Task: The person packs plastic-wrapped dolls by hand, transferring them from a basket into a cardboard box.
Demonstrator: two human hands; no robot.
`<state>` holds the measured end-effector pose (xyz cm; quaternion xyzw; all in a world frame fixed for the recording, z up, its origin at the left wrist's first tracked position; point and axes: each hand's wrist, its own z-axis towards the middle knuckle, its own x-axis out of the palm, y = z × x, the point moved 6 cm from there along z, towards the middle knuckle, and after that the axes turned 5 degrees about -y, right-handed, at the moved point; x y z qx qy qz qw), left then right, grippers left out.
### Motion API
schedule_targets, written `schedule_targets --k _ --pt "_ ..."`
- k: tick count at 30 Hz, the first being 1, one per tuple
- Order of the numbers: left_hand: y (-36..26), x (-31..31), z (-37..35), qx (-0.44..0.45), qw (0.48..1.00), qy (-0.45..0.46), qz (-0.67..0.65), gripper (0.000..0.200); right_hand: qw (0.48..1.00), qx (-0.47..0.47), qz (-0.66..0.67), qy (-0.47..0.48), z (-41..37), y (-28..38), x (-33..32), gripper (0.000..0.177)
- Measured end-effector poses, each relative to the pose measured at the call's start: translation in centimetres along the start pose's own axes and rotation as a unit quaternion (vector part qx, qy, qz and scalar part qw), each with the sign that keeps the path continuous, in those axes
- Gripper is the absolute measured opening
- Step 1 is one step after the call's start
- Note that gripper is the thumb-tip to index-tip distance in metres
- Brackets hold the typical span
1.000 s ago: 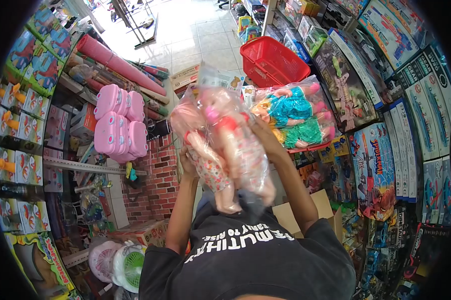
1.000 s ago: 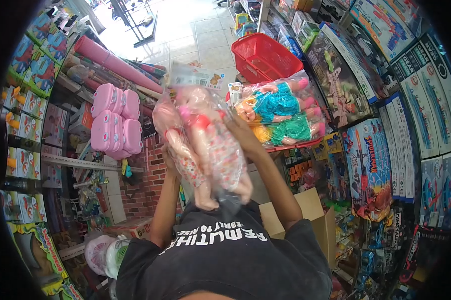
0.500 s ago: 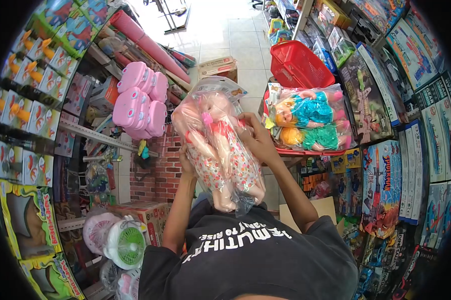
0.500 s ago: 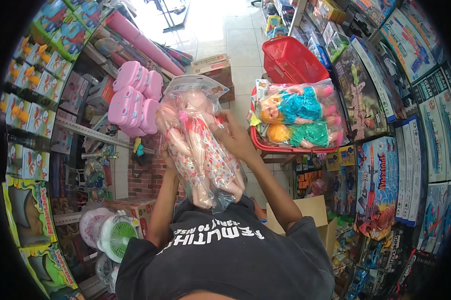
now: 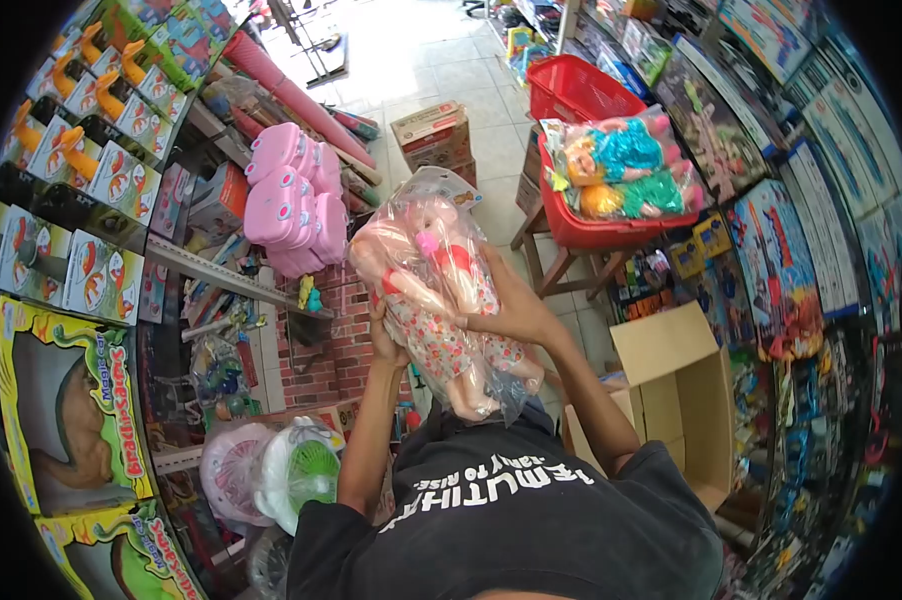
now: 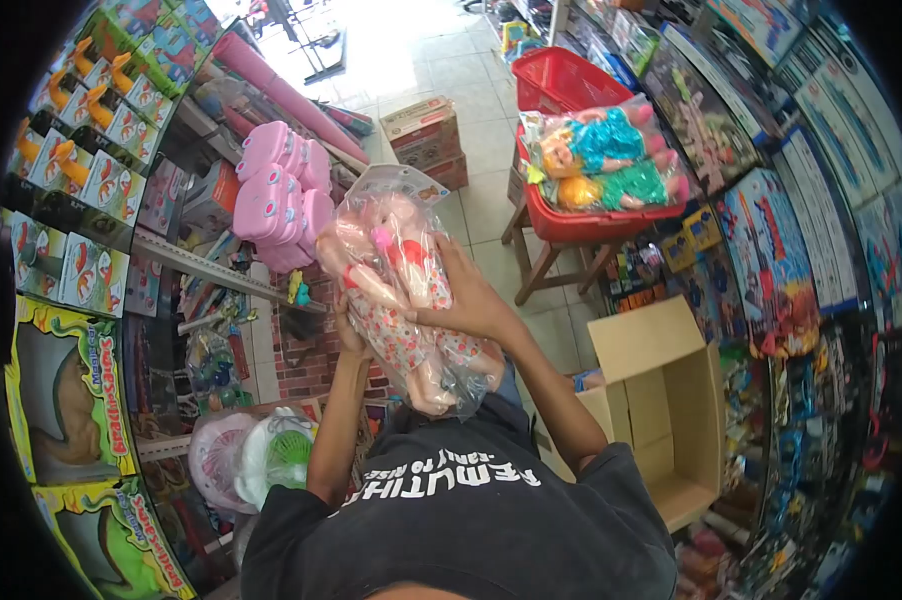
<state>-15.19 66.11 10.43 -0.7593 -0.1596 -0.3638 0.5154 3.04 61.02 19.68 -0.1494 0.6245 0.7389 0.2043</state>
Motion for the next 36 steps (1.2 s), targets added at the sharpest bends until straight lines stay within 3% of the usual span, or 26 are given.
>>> schedule_targets --k 7,10,12,17,21,23,26,30,32,36 --pt "3.6 -4.7 -4.8 -0.054 0.998 -0.005 -0.019 0.061 0.996 0.047 0.067 -0.025 -8.1 0.7 0.0 0.099" --pt "4.4 -2.4 -8.1 -0.063 0.996 0.041 -0.057 0.051 0.995 0.016 0.096 -0.004 -11.4 0.4 -0.6 0.096" --pt "5.0 -1.5 -10.2 -0.009 0.999 -0.022 -0.042 0.052 0.989 0.029 0.142 0.0 -13.8 0.0 -1.1 0.093" --pt "10.1 -2.2 -16.1 -0.044 0.997 0.013 -0.059 0.054 0.974 0.057 0.216 0.017 -21.3 0.0 -3.5 0.082" --pt "13.6 0.3 -21.8 -0.044 0.997 -0.009 -0.055 0.053 0.944 0.064 0.322 -0.001 -27.5 -1.5 -4.9 0.074" --pt "15.0 0.4 -24.2 -0.037 0.998 -0.028 -0.044 0.05 0.904 0.117 0.411 0.006 -30.4 -2.1 -6.0 0.068" --pt "15.7 2.2 -28.0 -0.036 0.998 -0.011 -0.05 0.044 0.896 0.133 0.424 0.009 -33.9 -1.2 -7.5 0.064" --pt "16.8 2.5 -31.6 -0.029 0.999 -0.015 -0.033 0.047 0.918 0.115 0.379 0.004 -37.5 0.0 -7.5 0.063" --pt "17.5 2.7 -33.1 -0.028 0.999 -0.027 -0.032 0.047 0.961 0.082 0.263 -0.004 -39.2 0.6 -6.8 0.07" --pt "18.3 3.3 -36.6 -0.036 0.999 -0.027 -0.027 0.049 0.992 0.06 0.109 0.012 -43.0 4.5 -6.2 0.083"
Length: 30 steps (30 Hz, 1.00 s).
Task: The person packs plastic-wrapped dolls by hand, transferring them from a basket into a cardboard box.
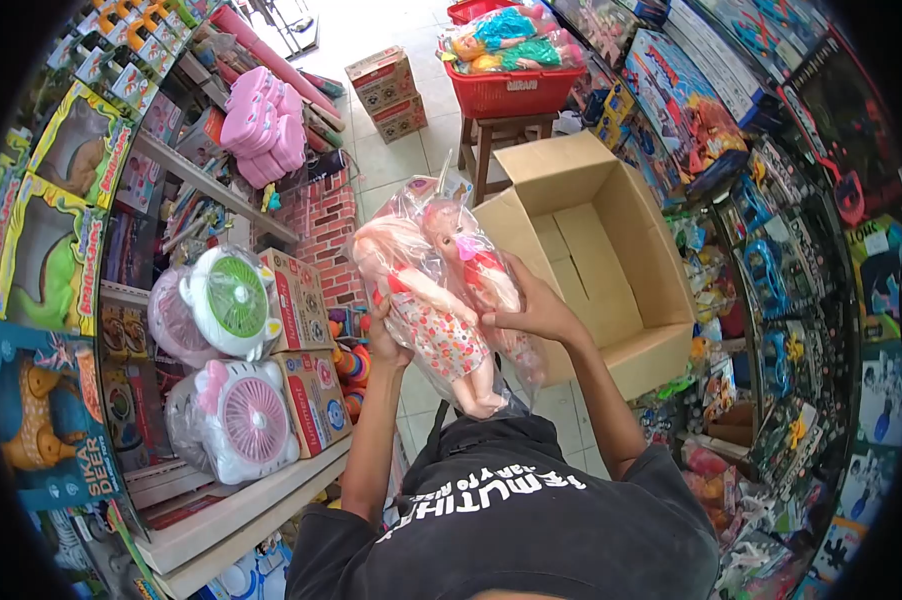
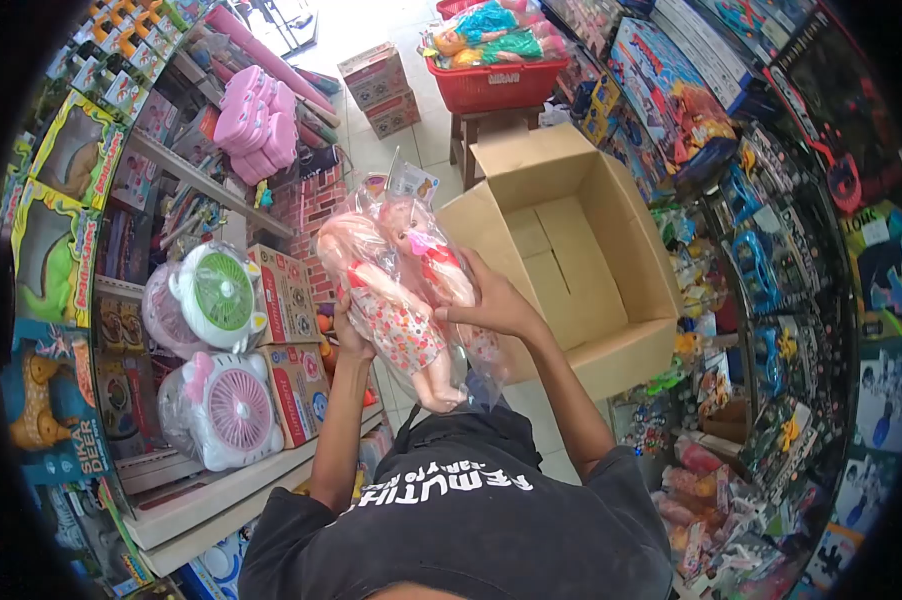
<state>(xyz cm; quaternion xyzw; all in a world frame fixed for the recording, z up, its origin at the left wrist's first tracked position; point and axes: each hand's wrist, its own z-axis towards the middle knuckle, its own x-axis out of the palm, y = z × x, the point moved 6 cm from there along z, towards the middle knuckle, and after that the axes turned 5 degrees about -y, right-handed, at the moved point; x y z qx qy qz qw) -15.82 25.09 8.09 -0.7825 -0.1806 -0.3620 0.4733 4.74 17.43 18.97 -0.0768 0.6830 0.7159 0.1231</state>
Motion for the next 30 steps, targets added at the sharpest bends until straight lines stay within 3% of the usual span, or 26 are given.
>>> schedule_targets --k 4,7,10,13,17,18,20,24,27,30 --pt "1.1 -1.2 -3.7 -0.006 0.999 -0.013 -0.028 0.05 0.998 0.031 0.042 -0.029 -4.3 -2.0 1.4 0.08" --pt "2.0 -1.4 -6.5 -0.032 0.997 0.055 -0.05 0.054 0.995 0.048 0.03 -0.086 -7.7 -4.2 0.9 0.075" --pt "2.2 -2.1 -8.6 0.036 0.999 0.015 -0.037 0.056 0.948 0.118 0.246 -0.162 -11.2 -5.7 -0.2 0.067" --pt "2.9 -2.2 -9.6 0.035 0.998 -0.017 -0.041 0.055 0.906 0.084 0.325 -0.257 -13.5 -3.9 -3.0 0.065" --pt "3.9 -1.8 -10.2 0.026 0.998 -0.045 -0.032 0.05 0.889 0.032 0.258 -0.377 -14.6 -3.6 -9.1 0.058" --pt "4.3 -2.0 -10.0 0.016 0.999 0.005 -0.034 0.05 0.889 0.031 0.257 -0.377 -14.3 -4.1 -10.3 0.058" --pt "5.0 -1.8 -9.7 0.03 0.999 -0.012 -0.031 0.05 0.921 0.01 0.093 -0.379 -13.2 -4.6 -13.0 0.052" --pt "6.5 -2.2 -7.8 0.052 0.997 -0.018 -0.048 0.052 0.944 0.08 -0.002 -0.32 -8.6 -13.2 -15.0 0.042" --pt "7.2 0.9 -7.7 0.057 0.997 -0.013 -0.045 0.051 0.952 0.194 -0.079 -0.223 -5.5 -12.8 -14.7 0.04" --pt "8.6 2.2 -7.3 0.08 0.993 -0.059 -0.059 0.052 0.954 0.126 -0.145 -0.232 -2.7 -16.1 -15.4 0.036"
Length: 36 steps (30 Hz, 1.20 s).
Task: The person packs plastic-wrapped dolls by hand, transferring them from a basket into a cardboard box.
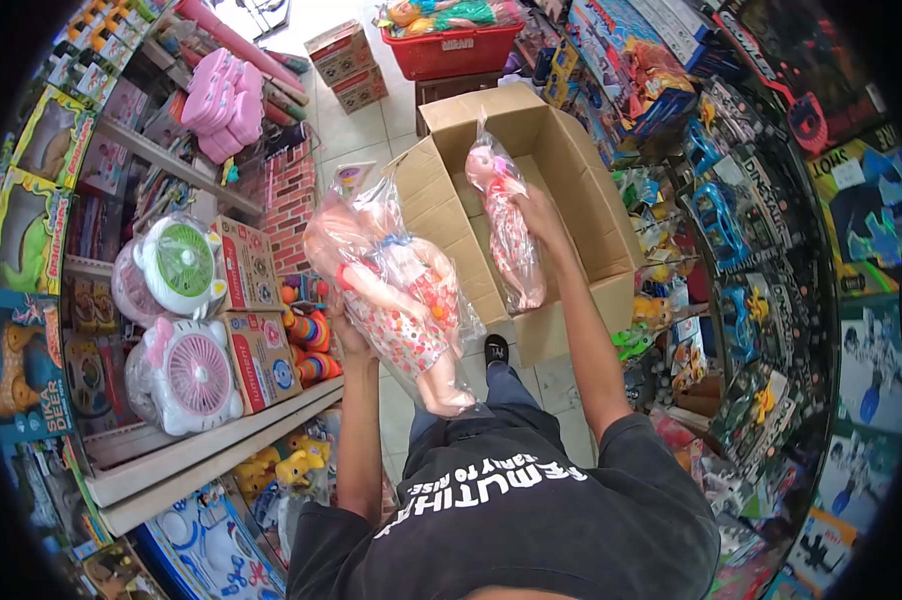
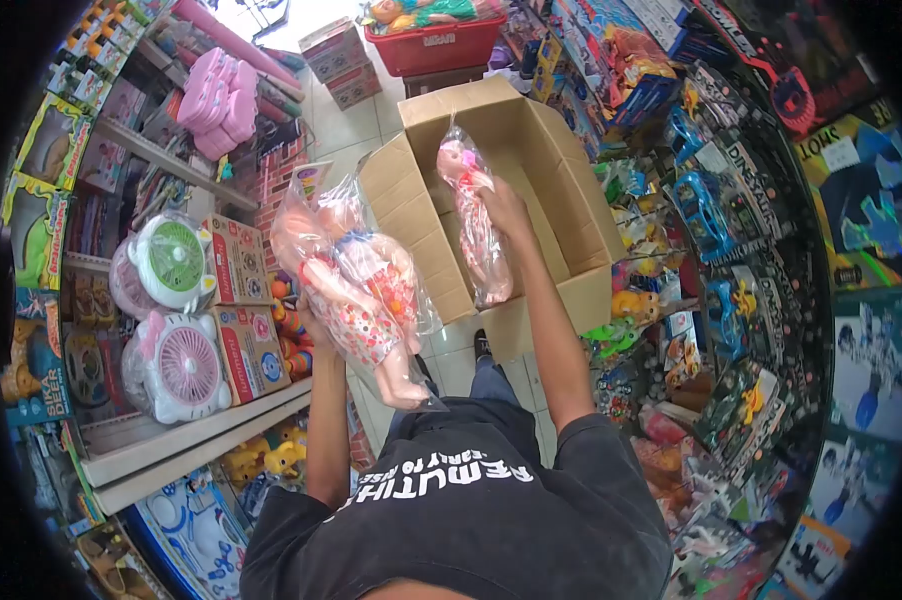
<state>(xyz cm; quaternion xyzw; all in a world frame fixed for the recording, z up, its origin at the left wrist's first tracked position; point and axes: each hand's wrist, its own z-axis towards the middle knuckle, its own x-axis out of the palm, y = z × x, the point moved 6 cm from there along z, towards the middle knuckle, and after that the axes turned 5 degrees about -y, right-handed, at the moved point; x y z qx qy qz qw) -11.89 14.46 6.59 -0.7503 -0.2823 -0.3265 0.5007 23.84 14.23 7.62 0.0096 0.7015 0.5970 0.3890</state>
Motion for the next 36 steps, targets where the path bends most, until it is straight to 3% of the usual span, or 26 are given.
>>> schedule_targets --k 1,3,7,8,10,11,13,17,19,20,24,26,29,31,33,34,36 --pt "0.4 0.2 -0.2 0.005 1.0 -0.008 0.001 0.052 1.0 -0.001 0.002 0.009 0.4 -0.3 -0.1 0.036" --pt "1.5 1.8 -0.5 -0.024 0.997 0.064 -0.039 0.053 0.999 -0.029 0.016 -0.032 1.4 0.0 -1.5 0.037" --pt "3.2 2.7 -0.3 0.009 1.0 0.017 -0.023 0.054 0.999 -0.006 -0.019 0.028 2.5 -5.4 1.8 0.041" --pt "3.7 2.9 -0.1 0.011 1.0 0.016 -0.025 0.054 0.995 -0.061 -0.057 0.052 1.8 -5.9 2.8 0.045" --pt "4.6 3.3 0.3 -0.012 0.998 0.049 -0.034 0.051 0.978 0.087 -0.029 0.189 0.3 -8.9 6.1 0.047" --pt "4.9 3.4 0.6 -0.008 0.998 0.048 -0.032 0.051 0.978 0.084 -0.027 0.191 0.2 -10.8 7.9 0.047" --pt "5.8 3.2 1.1 -0.009 0.999 0.028 -0.041 0.049 0.971 -0.007 0.034 0.237 -0.6 -13.6 12.0 0.058" --pt "5.6 6.1 0.7 0.016 0.999 0.018 0.031 0.051 0.946 0.005 0.077 0.316 -2.4 -12.4 13.0 0.073" --pt "6.2 5.2 1.3 0.019 1.0 0.008 0.02 0.051 0.942 -0.006 -0.019 0.334 -3.1 -12.3 12.9 0.085" --pt "6.5 4.8 1.7 0.02 1.0 0.002 0.008 0.052 0.927 0.044 -0.147 0.341 -3.7 -10.3 11.3 0.086" --pt "7.5 5.5 2.0 -0.008 1.0 -0.006 0.008 0.052 0.904 0.073 -0.208 0.366 -4.0 -12.5 12.7 0.089" --pt "7.9 6.4 2.1 -0.02 1.0 -0.002 0.008 0.049 0.932 0.011 -0.102 0.347 -3.6 -12.8 13.6 0.089" --pt "8.3 5.6 2.4 -0.016 0.999 -0.008 0.026 0.049 0.953 0.007 -0.066 0.295 -1.7 -12.9 11.1 0.084" --pt "9.1 4.5 2.7 -0.057 0.998 0.026 -0.011 0.052 0.968 0.061 -0.039 0.24 -1.0 -8.6 6.4 0.076" --pt "9.2 6.6 2.2 -0.082 0.995 0.06 -0.018 0.054 0.932 0.088 0.207 0.283 -1.3 -3.1 2.8 0.071" --pt "9.3 7.1 2.0 -0.083 0.994 0.062 -0.018 0.054 0.933 0.088 0.207 0.281 -1.7 -1.0 1.3 0.071" --pt "9.7 7.4 2.1 -0.073 0.997 0.034 0.022 0.055 0.854 0.141 0.327 0.379 -3.9 2.4 0.7 0.063"
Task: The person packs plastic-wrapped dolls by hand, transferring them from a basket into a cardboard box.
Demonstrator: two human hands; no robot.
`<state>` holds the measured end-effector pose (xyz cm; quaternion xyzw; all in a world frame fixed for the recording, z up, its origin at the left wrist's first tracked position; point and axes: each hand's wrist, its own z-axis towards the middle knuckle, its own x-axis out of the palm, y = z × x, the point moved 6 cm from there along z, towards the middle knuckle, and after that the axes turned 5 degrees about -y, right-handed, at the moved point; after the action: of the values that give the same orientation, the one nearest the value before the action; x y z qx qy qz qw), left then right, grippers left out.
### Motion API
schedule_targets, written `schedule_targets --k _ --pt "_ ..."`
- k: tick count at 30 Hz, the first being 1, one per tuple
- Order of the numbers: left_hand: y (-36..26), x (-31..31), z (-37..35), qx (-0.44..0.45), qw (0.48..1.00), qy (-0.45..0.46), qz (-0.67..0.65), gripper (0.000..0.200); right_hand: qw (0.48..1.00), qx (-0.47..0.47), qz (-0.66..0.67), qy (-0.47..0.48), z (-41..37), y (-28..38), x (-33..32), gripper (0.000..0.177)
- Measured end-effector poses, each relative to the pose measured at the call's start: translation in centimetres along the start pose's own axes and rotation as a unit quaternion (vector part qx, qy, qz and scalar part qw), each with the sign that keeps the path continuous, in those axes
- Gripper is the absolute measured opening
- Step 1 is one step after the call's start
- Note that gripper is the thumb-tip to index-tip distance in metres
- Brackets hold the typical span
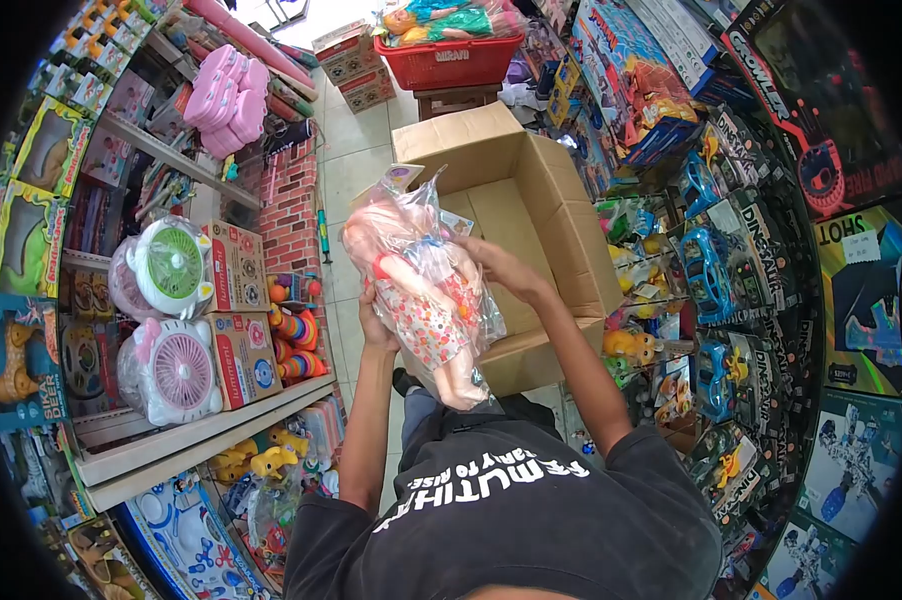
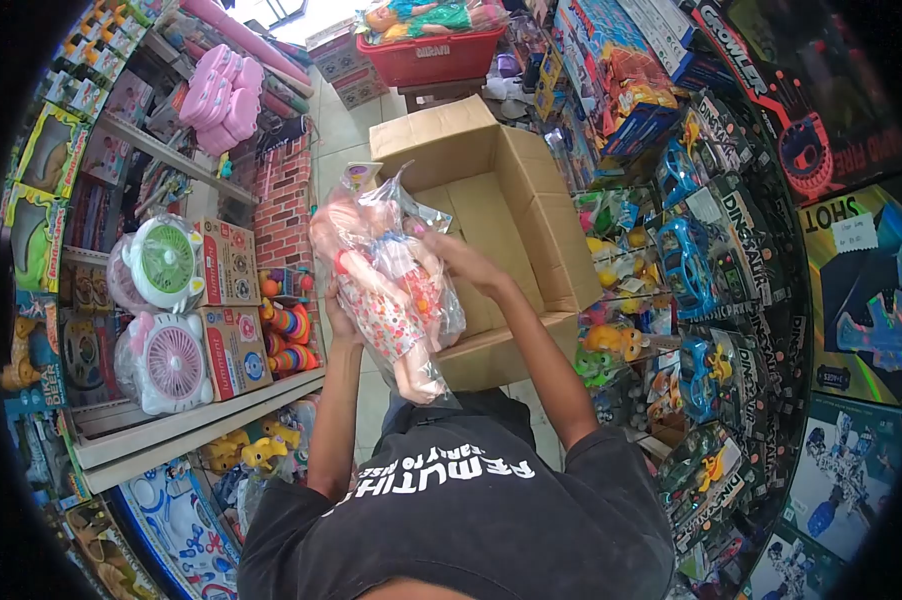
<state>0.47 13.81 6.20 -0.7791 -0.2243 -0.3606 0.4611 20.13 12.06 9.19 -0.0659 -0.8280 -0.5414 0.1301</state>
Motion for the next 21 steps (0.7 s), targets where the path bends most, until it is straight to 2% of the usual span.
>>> schedule_targets --k 1,3,7,9,11,12,13,14,15,17,18,19,21 --pt "0.3 -0.1 0.2 -0.001 1.0 0.002 0.0 0.055 1.0 -0.001 -0.001 -0.002 0.1 -0.6 0.2 0.063" --pt "1.2 0.4 0.4 -0.045 0.998 0.029 -0.037 0.054 0.981 -0.118 -0.15 -0.031 0.3 -0.6 0.1 0.06" --pt "1.2 0.5 0.7 -0.018 1.0 0.012 -0.005 0.048 0.992 -0.101 -0.017 -0.071 0.3 -1.5 -1.4 0.052" --pt "0.8 0.1 0.7 -0.018 1.0 0.019 -0.007 0.046 0.993 -0.094 -0.002 -0.073 -0.5 -1.0 -2.6 0.047" --pt "0.4 -0.3 0.3 -0.024 1.0 -0.01 -0.005 0.043 0.974 -0.158 0.002 -0.165 -1.6 0.6 -4.8 0.042" --pt "-0.1 0.2 -0.3 -0.009 1.0 -0.025 0.008 0.043 0.974 -0.157 0.001 -0.165 -1.5 0.5 -6.0 0.042" --pt "-0.2 -0.1 -0.5 -0.01 1.0 -0.026 0.007 0.043 0.944 -0.196 -0.129 -0.232 -1.6 0.8 -7.9 0.042" --pt "-0.5 -0.6 -0.8 0.002 0.999 -0.039 0.016 0.043 0.892 -0.229 -0.255 -0.294 -1.7 0.7 -9.1 0.043" --pt "-0.8 -0.8 -0.9 0.015 0.998 -0.05 0.024 0.043 0.892 -0.228 -0.255 -0.296 -1.5 0.3 -9.4 0.043" --pt "-0.8 -0.6 -1.0 0.019 0.998 -0.052 0.017 0.044 0.854 -0.112 -0.395 -0.321 -0.7 -1.3 -10.2 0.047" --pt "-0.7 -0.4 -1.0 0.013 0.998 -0.05 0.018 0.045 0.846 -0.069 -0.429 -0.308 0.3 -2.9 -10.4 0.063" --pt "-0.7 -0.3 -1.1 0.008 0.999 -0.049 0.02 0.045 0.846 -0.069 -0.43 -0.308 1.2 -4.3 -10.2 0.063" --pt "-0.4 -0.5 -0.8 0.011 0.999 -0.044 0.029 0.045 0.805 -0.014 -0.53 -0.266 3.0 -8.3 -8.9 0.061"
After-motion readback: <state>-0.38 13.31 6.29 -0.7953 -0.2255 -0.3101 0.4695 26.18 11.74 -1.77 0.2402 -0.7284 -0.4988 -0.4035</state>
